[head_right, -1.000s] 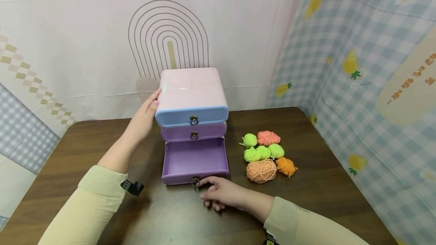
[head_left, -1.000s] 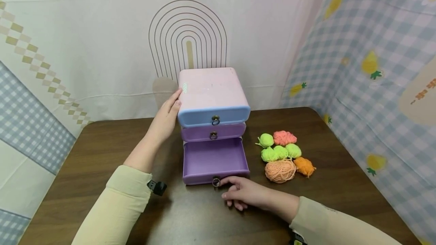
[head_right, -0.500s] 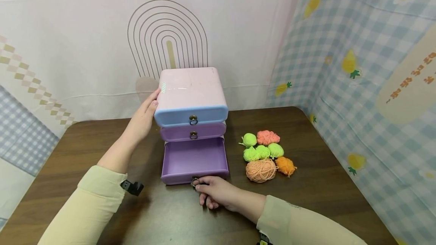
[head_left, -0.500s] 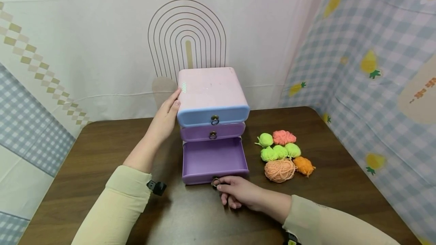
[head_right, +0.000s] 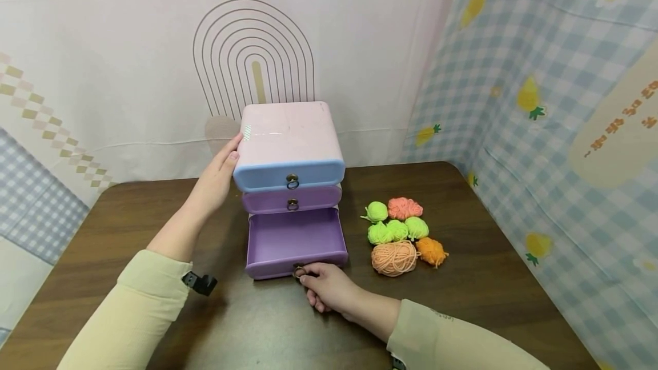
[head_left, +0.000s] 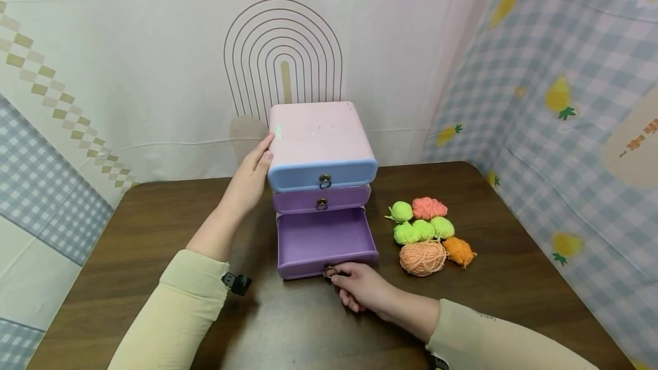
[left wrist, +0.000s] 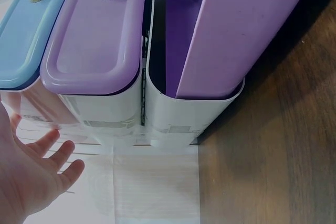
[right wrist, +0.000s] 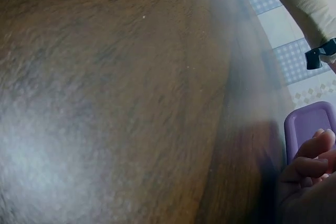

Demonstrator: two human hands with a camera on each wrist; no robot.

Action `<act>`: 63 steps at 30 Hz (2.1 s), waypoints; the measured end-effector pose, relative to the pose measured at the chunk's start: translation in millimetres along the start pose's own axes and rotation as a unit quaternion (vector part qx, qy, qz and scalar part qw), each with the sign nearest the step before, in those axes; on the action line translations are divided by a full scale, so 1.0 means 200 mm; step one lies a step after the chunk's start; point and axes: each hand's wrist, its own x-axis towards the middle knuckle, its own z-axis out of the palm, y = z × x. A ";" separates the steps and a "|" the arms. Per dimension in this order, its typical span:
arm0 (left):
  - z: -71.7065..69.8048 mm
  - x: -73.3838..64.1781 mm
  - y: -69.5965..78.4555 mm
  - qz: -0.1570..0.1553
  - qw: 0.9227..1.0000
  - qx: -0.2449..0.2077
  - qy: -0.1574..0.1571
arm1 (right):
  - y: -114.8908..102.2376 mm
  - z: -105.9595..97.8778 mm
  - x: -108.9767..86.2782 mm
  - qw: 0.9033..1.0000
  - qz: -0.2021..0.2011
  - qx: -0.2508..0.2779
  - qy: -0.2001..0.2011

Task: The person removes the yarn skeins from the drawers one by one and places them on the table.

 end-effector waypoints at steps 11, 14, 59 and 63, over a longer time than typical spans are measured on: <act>0.00 0.00 -0.01 0.005 1.000 0.003 0.005 | -0.02 0.00 0.03 1.000 -0.007 0.003 0.009; -0.01 0.00 -0.01 0.006 1.000 0.004 0.006 | -0.03 0.00 0.07 1.000 -0.008 0.005 0.015; -0.03 0.00 -0.01 0.036 0.999 0.001 0.003 | -0.17 -0.05 0.39 0.997 0.022 0.065 0.045; -0.04 -0.03 -0.01 0.048 0.999 -0.019 -0.001 | -0.18 -0.05 0.35 0.996 0.035 0.077 0.025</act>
